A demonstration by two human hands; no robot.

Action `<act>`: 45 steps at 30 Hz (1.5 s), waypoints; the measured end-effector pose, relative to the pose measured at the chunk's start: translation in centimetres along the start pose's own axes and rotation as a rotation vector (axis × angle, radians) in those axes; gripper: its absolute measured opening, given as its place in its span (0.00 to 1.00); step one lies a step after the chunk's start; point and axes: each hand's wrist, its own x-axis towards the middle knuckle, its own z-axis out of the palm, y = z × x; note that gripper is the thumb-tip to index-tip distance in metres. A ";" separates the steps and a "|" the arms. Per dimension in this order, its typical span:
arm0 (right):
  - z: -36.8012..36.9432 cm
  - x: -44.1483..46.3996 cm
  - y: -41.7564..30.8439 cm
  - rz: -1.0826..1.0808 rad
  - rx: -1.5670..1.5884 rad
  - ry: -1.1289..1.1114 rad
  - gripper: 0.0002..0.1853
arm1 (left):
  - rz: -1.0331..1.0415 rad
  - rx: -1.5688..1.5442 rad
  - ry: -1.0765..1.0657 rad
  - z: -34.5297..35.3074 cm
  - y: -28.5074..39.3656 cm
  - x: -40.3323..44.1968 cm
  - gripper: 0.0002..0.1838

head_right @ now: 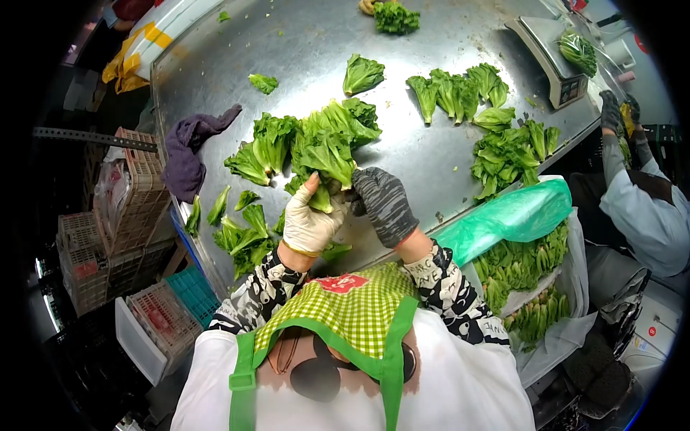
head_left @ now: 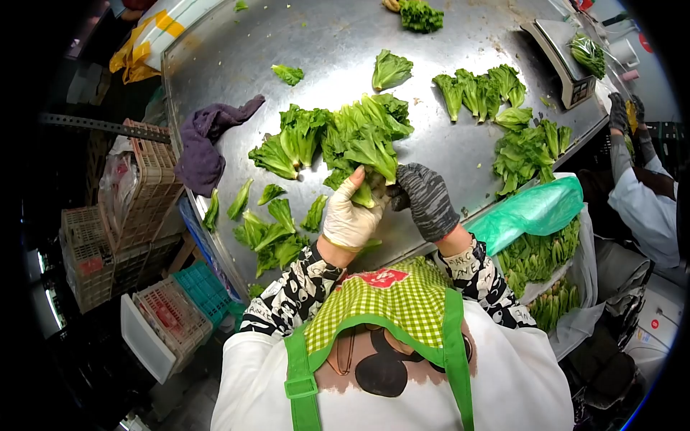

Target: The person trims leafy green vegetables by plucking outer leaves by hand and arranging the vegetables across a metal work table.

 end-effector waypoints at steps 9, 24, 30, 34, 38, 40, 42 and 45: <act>1.1 -0.2 0.8 -0.231 -0.334 0.359 0.15 | 0.066 0.025 -0.012 -1.6 -0.7 1.7 0.09; 3.0 -1.0 -1.0 -0.809 -0.840 0.350 0.08 | -0.061 -0.059 -0.080 -7.9 -1.2 3.3 0.13; 1.4 -4.4 -2.2 -0.617 -0.896 -0.207 0.05 | 0.041 -0.115 -0.023 -2.9 1.2 2.5 0.21; -0.6 -3.2 -0.4 -0.150 -1.136 -0.128 0.09 | 0.062 -0.054 -0.062 -2.9 1.4 2.2 0.17; -0.4 -1.8 -2.8 -0.407 -0.669 0.285 0.13 | 0.119 0.108 -0.016 -2.1 -0.6 1.5 0.13; -0.4 -0.7 -3.0 -0.458 -0.752 0.258 0.13 | 0.074 0.132 -0.057 -2.7 -0.7 1.3 0.05; -0.3 -0.2 -2.0 -0.464 -0.815 0.236 0.13 | 0.115 0.188 0.006 -2.0 -1.1 0.7 0.03; 0.1 0.1 -1.2 -0.477 -0.903 0.252 0.13 | 0.162 0.282 0.041 -3.0 -1.0 1.4 0.05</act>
